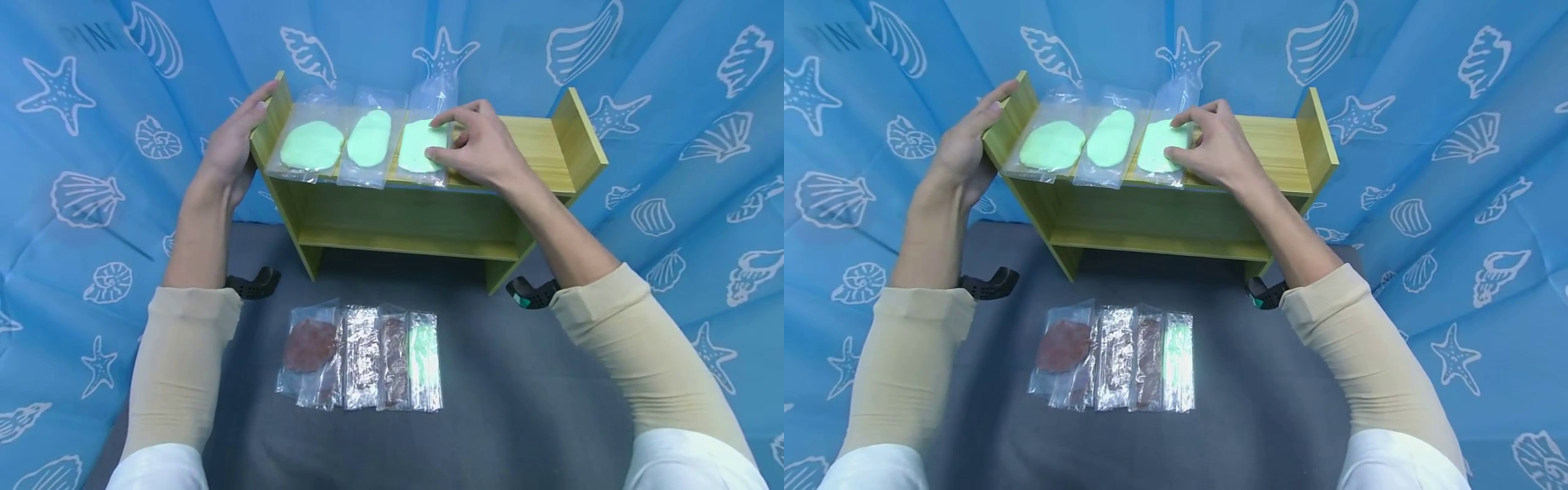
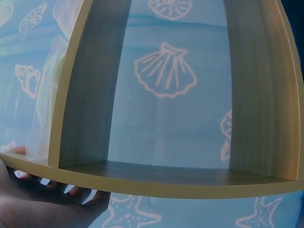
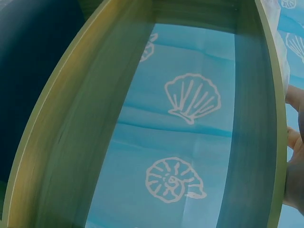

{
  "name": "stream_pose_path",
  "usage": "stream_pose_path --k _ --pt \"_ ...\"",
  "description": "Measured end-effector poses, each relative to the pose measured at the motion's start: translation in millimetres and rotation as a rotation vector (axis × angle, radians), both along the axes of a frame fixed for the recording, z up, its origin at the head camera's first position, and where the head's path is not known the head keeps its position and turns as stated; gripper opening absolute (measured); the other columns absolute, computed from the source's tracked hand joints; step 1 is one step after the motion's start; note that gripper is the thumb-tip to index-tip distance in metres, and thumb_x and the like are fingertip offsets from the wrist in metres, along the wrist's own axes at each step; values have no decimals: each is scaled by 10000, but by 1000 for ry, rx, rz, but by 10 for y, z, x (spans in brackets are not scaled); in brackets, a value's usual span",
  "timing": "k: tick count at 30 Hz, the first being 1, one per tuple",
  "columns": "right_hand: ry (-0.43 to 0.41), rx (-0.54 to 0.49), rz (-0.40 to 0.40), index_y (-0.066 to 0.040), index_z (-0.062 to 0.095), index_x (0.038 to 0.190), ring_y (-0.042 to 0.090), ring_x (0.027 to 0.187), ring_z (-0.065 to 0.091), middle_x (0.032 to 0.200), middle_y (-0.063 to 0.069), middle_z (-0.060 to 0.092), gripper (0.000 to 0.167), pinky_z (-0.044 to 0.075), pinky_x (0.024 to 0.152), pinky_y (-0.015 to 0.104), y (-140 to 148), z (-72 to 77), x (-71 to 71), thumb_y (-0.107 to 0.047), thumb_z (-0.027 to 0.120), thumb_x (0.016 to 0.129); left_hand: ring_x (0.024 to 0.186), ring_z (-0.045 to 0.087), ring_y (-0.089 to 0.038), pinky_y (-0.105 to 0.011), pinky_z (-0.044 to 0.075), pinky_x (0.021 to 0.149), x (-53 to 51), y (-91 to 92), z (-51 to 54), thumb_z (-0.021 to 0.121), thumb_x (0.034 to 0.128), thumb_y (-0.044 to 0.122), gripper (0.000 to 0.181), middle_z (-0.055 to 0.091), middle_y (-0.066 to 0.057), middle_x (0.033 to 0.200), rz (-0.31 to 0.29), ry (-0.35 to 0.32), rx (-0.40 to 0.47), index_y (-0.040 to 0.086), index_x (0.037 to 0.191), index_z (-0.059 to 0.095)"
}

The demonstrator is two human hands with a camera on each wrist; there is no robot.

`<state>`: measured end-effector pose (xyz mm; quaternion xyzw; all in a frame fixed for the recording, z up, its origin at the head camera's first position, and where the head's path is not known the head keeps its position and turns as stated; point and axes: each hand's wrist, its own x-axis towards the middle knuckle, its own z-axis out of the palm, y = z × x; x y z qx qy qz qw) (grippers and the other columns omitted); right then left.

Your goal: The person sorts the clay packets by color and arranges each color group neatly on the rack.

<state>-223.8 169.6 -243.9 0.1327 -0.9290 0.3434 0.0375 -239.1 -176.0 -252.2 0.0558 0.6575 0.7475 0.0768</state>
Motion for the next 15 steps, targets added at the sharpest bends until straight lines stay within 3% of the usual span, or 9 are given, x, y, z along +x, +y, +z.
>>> stream_pose_path --k 2,7,15 --pt "14 4 -30 -147 622 1305 206 875 527 1403 86 350 493 387 835 347 -4 -15 5 -375 735 883 1460 150 -54 -292 90 1181 0 1 -3 318 1086 344 440 214 127 1593 0 -4 -2 374 1522 371" --pt "37 -22 -100 -159 612 1296 186 955 474 1391 72 320 537 401 845 314 -20 -44 5 -404 772 846 1453 175 -81 -311 113 1174 4 -5 -12 324 1085 343 439 220 90 1592 5 -3 -5 369 1521 375" --pt "73 -131 -124 -163 639 1280 149 849 493 1267 20 382 463 408 736 292 2 -54 85 -411 714 897 1451 175 -78 -309 120 1174 3 0 11 327 1085 343 428 221 94 1587 9 -17 -3 375 1506 398"
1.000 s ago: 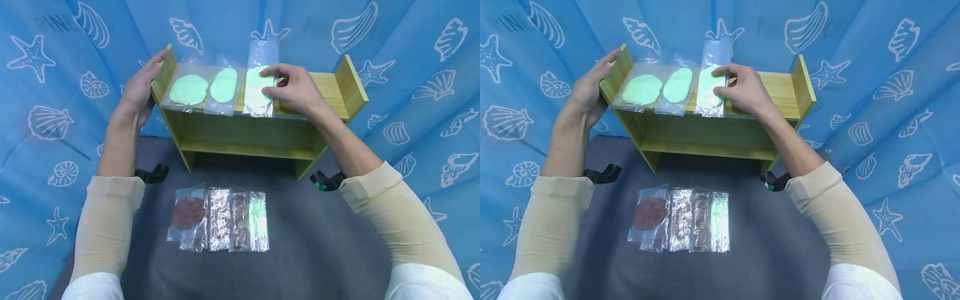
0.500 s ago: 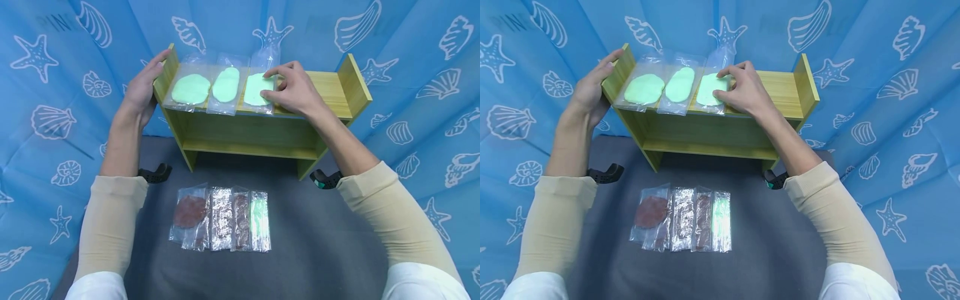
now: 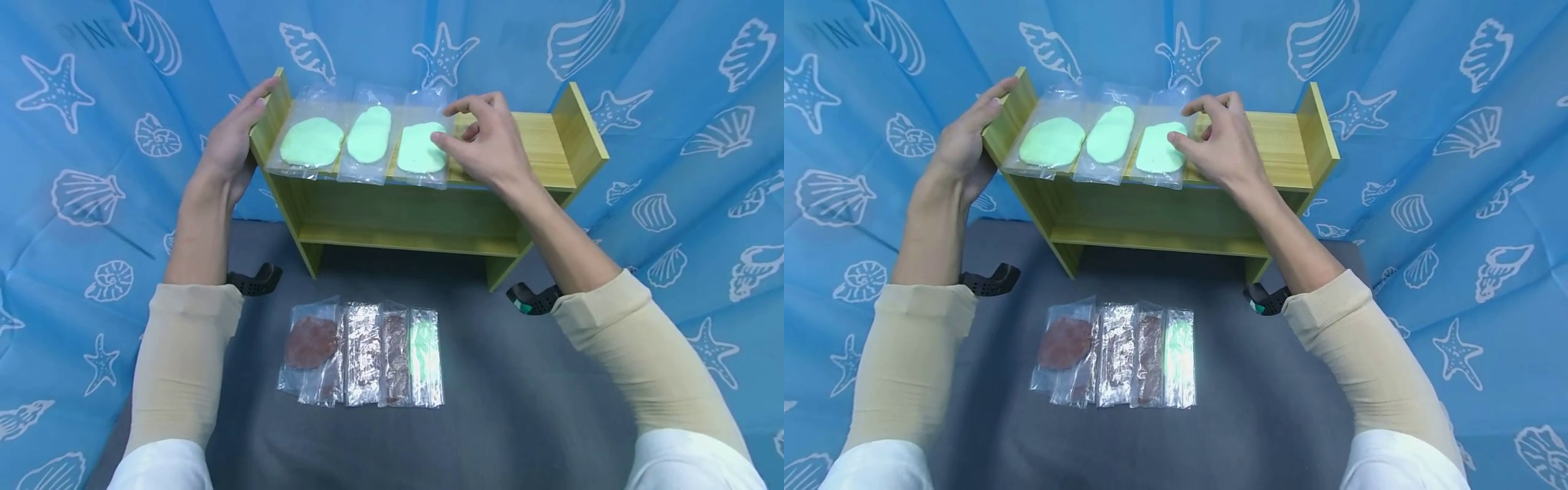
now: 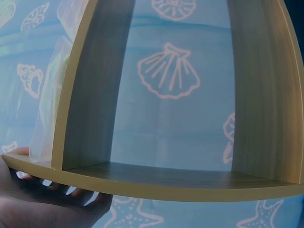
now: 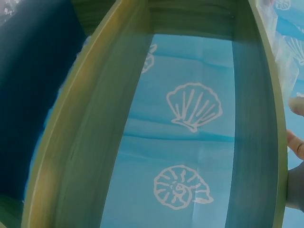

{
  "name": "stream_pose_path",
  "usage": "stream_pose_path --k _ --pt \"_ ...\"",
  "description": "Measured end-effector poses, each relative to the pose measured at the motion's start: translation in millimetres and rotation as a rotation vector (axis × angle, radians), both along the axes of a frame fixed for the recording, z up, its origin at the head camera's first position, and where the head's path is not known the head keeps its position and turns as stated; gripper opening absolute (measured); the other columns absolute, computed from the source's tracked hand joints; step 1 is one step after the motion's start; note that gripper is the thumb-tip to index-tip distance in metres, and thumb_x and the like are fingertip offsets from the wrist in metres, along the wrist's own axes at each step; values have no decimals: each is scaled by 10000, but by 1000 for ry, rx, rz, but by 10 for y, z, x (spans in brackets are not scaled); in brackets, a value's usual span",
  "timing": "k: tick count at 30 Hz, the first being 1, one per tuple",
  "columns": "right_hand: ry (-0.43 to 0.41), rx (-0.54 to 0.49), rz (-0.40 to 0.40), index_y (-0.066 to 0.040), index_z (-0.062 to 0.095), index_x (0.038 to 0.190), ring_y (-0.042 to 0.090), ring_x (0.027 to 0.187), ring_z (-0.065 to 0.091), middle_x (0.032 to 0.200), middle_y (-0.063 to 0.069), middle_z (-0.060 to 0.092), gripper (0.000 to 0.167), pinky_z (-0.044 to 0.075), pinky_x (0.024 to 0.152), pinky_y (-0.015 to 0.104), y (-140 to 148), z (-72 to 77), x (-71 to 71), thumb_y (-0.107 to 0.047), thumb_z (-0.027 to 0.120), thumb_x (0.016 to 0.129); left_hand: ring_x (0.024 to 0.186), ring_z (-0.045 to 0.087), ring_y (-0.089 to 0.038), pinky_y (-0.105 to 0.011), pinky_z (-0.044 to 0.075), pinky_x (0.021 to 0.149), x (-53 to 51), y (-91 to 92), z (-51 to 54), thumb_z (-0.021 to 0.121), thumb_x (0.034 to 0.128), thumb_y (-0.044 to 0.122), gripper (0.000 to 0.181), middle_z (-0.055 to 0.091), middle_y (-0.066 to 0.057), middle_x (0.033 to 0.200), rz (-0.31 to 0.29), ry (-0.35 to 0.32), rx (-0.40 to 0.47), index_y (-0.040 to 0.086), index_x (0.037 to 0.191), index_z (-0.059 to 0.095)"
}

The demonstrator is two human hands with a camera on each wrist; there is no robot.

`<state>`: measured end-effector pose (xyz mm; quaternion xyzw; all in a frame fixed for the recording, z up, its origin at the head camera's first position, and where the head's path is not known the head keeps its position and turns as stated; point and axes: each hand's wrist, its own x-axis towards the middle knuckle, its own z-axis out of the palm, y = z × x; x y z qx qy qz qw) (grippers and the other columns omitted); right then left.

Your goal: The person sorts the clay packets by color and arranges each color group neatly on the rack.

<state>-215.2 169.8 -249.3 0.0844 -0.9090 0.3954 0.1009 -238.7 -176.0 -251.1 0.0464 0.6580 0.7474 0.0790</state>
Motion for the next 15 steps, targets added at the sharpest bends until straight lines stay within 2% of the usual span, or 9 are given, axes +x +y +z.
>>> stream_pose_path --k 8,15 --pt "89 -95 29 -137 652 1260 164 817 554 1254 50 487 381 420 726 281 76 -28 218 -311 688 923 1456 173 -70 -313 118 1180 -13 24 -1 338 1086 341 417 224 113 1581 2 -10 9 379 1493 421" --pt "161 -221 101 -119 499 1398 183 798 551 1216 105 575 514 420 713 252 120 -118 422 -132 688 920 1444 187 -109 -319 134 1166 -8 7 1 338 1086 330 416 233 116 1575 12 -13 29 372 1490 428"
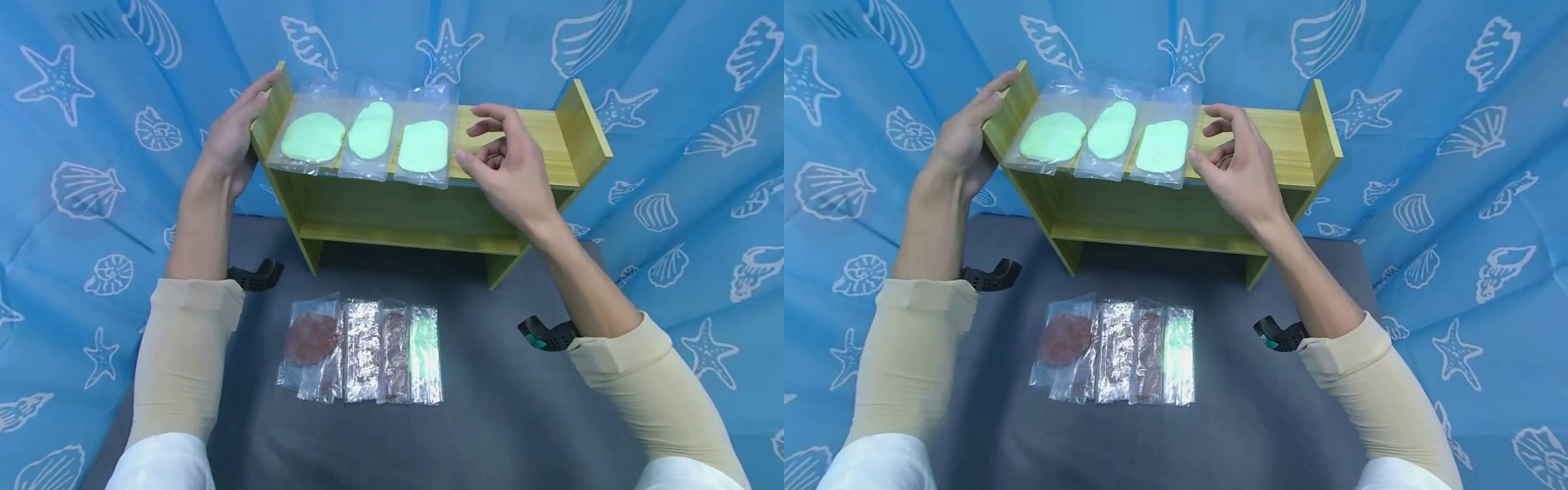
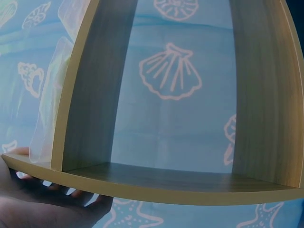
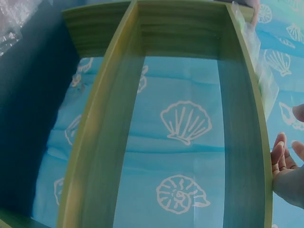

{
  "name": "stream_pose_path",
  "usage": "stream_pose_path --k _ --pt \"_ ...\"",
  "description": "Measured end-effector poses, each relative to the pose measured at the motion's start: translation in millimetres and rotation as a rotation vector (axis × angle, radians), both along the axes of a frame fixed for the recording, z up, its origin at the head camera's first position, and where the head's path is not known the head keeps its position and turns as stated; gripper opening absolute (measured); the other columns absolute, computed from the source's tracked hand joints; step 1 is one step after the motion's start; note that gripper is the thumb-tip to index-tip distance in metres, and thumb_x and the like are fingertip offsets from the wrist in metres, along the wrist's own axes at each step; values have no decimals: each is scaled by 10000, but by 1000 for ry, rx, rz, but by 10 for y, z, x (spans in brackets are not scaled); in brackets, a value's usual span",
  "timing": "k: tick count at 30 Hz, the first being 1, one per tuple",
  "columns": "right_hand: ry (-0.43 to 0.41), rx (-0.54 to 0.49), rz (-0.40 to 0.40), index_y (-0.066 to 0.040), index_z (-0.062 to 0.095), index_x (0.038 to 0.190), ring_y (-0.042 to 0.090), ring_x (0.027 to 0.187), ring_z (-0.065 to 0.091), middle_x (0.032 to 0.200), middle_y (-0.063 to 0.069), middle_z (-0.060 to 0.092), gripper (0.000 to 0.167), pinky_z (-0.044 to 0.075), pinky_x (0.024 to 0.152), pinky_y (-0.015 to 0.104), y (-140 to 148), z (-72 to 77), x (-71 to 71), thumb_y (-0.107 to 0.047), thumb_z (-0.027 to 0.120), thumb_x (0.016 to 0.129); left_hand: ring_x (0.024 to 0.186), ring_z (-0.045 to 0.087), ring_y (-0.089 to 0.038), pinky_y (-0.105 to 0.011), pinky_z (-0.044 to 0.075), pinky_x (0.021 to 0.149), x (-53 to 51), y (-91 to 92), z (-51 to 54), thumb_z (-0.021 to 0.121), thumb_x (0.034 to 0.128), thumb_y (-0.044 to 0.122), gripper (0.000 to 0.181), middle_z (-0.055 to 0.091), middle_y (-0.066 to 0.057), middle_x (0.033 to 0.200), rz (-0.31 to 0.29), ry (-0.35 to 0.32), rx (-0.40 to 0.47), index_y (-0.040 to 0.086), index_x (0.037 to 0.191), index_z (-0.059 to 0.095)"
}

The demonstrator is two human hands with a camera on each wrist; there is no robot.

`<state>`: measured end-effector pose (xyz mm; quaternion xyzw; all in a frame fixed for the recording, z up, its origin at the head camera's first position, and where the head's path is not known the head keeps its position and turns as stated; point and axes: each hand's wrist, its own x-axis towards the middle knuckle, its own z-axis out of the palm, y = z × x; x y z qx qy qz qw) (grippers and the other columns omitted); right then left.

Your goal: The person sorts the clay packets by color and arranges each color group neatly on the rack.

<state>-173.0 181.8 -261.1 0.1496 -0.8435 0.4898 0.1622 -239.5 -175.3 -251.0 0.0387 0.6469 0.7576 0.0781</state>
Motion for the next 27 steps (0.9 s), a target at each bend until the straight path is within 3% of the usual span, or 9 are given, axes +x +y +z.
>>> stream_pose_path --k 13,16,19,23,27 --pt "36 -239 148 -45 526 1351 197 765 589 1110 162 587 463 476 727 213 74 -193 352 36 643 911 1434 199 -129 -330 144 1153 15 8 6 332 1084 336 412 257 84 1552 12 -11 -11 372 1480 440" --pt "51 -265 171 10 521 1346 197 753 585 1088 183 595 458 472 714 215 115 -275 425 68 634 906 1429 210 -134 -333 151 1149 11 13 7 339 1083 336 410 260 80 1549 4 -14 -9 374 1478 441" --pt "47 -279 191 34 512 1353 203 762 584 1078 200 598 464 473 708 215 155 -364 481 86 628 907 1428 214 -130 -331 142 1150 3 2 0 360 1081 318 409 263 85 1547 -16 -21 45 355 1480 444" --pt "22 -299 220 21 517 1355 208 797 585 1064 192 611 467 484 732 211 199 -474 531 93 626 907 1435 203 -123 -328 128 1152 -4 -25 -6 391 1076 297 402 267 96 1540 -24 -33 113 341 1469 464" --pt "1 -311 245 -6 540 1340 218 820 583 1051 134 629 450 489 757 209 245 -601 585 93 620 908 1436 199 -119 -317 133 1153 -11 -34 0 388 1076 296 397 263 105 1538 -12 -39 99 347 1461 472"
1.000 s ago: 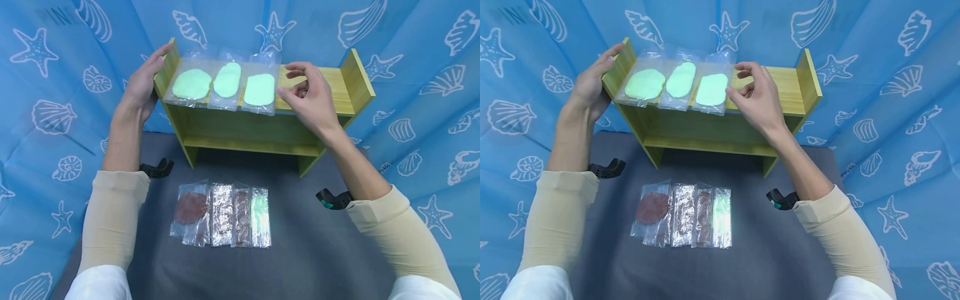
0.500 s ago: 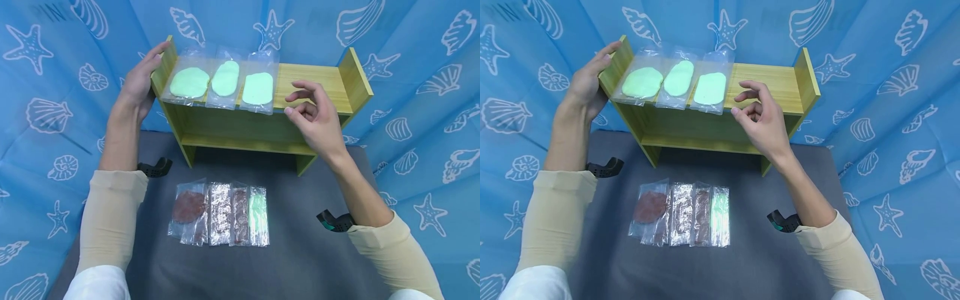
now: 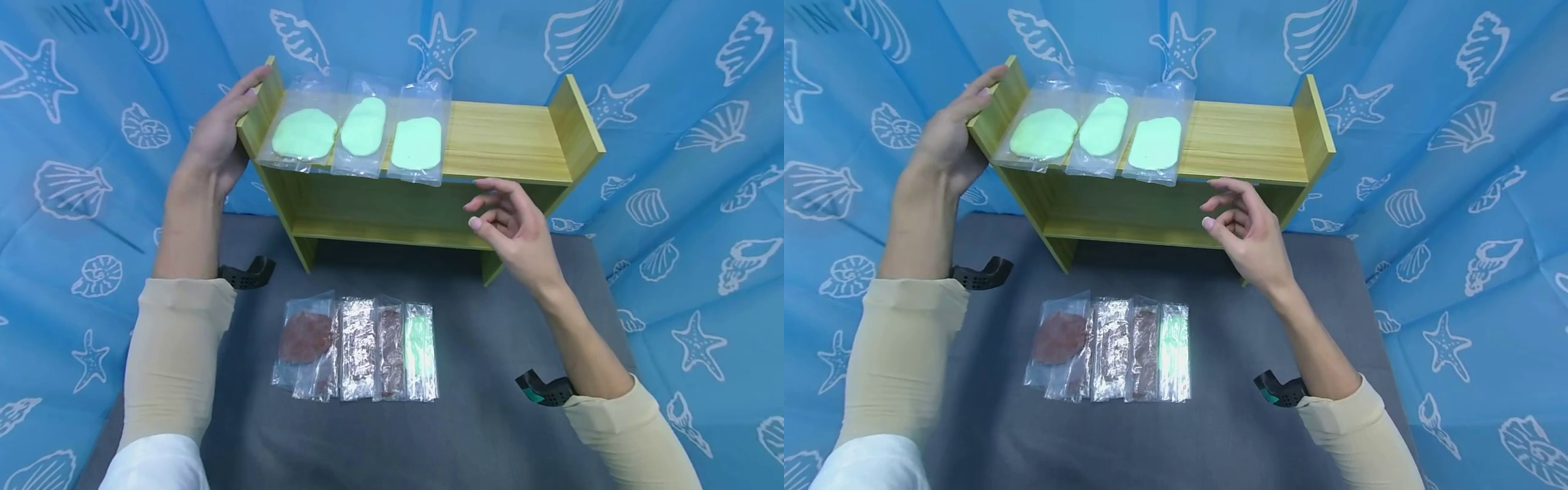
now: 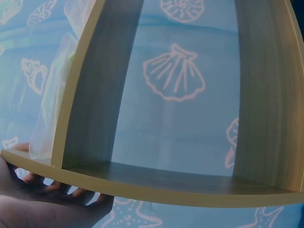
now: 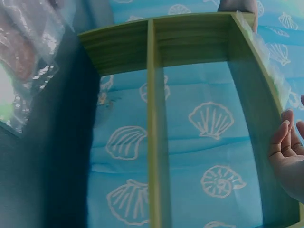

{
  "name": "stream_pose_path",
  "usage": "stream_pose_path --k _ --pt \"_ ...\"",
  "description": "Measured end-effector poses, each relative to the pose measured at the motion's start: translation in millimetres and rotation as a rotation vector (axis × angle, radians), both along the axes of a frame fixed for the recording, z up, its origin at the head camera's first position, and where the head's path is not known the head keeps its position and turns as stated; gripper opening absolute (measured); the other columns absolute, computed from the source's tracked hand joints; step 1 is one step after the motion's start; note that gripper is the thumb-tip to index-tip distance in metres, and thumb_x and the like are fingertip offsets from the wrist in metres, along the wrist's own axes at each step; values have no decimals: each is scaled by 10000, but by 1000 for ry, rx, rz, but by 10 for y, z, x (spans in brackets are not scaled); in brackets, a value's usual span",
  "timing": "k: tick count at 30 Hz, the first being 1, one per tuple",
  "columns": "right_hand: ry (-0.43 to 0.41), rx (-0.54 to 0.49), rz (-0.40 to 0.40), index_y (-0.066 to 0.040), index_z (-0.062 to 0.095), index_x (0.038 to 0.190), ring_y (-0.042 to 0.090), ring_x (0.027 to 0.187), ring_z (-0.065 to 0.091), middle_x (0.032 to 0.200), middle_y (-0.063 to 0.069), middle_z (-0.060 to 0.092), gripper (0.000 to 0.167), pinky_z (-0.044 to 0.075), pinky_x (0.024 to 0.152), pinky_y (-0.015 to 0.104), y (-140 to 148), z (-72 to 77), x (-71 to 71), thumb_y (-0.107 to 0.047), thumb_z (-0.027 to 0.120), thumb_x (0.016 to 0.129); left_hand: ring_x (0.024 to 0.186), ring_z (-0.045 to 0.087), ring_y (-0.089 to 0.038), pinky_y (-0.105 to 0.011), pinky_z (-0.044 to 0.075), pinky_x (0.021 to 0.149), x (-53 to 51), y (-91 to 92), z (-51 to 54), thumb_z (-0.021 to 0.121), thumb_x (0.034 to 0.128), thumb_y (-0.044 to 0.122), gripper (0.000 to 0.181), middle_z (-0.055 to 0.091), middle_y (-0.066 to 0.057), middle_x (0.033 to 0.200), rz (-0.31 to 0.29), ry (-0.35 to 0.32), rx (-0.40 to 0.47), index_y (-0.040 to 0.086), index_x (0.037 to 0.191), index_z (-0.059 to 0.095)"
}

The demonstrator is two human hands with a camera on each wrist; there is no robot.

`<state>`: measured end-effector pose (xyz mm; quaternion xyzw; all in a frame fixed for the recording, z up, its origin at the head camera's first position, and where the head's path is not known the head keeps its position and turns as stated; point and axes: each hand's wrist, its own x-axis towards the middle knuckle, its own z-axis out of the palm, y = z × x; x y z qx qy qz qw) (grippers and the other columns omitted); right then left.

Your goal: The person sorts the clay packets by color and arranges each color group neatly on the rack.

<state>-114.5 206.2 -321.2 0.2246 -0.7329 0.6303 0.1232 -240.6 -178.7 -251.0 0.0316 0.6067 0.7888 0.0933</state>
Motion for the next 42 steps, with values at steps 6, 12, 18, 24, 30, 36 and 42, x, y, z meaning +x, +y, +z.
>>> stream_pose_path --k 6,12,18,24,30,36,42 --pt "-49 -4 18 -32 564 1327 238 832 582 1053 185 615 422 490 751 210 33 -278 75 79 618 923 1430 199 -128 -321 120 1155 -6 -27 12 394 1075 296 400 275 86 1523 1 9 -28 327 1468 461" --pt "-124 15 28 16 539 1335 209 851 591 1077 254 594 406 500 772 218 21 -621 149 55 618 938 1421 215 -153 -337 139 1142 -13 -56 14 421 1067 293 389 297 68 1501 8 7 -8 309 1451 481" --pt "-201 62 30 16 531 1339 213 852 587 1102 242 599 420 502 751 221 21 -921 228 41 637 934 1390 260 -161 -339 162 1128 -12 -61 23 443 1062 293 376 324 53 1490 23 6 15 301 1430 516" --pt "-266 87 24 -39 561 1324 201 845 596 1098 174 621 414 501 737 243 26 -1189 286 17 663 927 1371 272 -174 -344 178 1114 4 -84 24 445 1060 290 370 324 48 1486 38 5 28 298 1420 529" --pt "-340 99 9 -54 556 1332 197 841 607 1119 188 613 422 503 738 237 54 -1435 379 -9 675 929 1369 272 -168 -344 174 1118 3 -64 -1 441 1061 298 366 328 56 1481 43 -10 25 305 1413 541" --pt "-402 112 6 -65 551 1341 216 883 633 1150 156 615 424 519 766 242 75 -1637 509 -45 679 938 1385 255 -152 -341 153 1128 -6 -28 -24 426 1066 308 378 319 74 1491 31 -11 10 308 1432 517" --pt "-464 122 -5 -74 545 1348 265 954 647 1217 197 604 426 529 795 258 96 -1802 594 -70 680 945 1408 218 -135 -339 126 1145 -20 -8 -30 412 1070 310 382 293 91 1506 27 0 -10 317 1440 508"
